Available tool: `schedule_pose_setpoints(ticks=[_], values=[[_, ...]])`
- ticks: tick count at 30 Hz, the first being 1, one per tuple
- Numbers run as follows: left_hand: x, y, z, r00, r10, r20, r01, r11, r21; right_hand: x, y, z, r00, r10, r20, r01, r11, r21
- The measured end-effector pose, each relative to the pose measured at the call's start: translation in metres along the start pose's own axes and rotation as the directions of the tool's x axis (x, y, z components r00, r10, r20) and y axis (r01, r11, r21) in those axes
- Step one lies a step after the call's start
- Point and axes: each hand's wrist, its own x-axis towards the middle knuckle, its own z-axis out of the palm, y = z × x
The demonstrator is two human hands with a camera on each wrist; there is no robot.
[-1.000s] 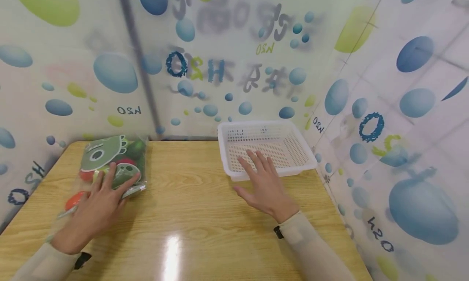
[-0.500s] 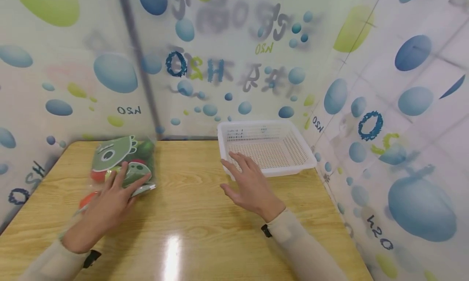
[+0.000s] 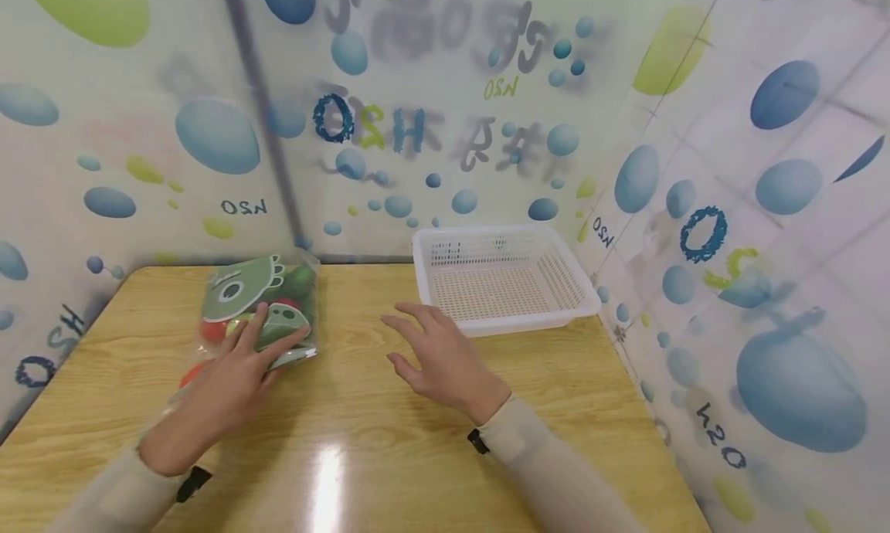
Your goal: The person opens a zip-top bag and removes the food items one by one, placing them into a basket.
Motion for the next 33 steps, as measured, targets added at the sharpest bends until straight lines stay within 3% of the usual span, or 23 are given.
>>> schedule_pose_setpoints(ticks=[22, 33], values=[[0.021, 0.047, 0.01, 0.994, 0.104, -0.026, -0.105, 0.994, -0.038, 0.022, -0.025, 0.018, 0.983, -0.18, -0.038, 0.184, 0.971, 0.151], [0.03, 0.067, 0.017, 0.988, 0.153, -0.023, -0.155, 0.981, -0.12, 0.02, -0.022, 0.022, 0.99, -0.134, -0.044, 0.14, 0.964, 0.227]])
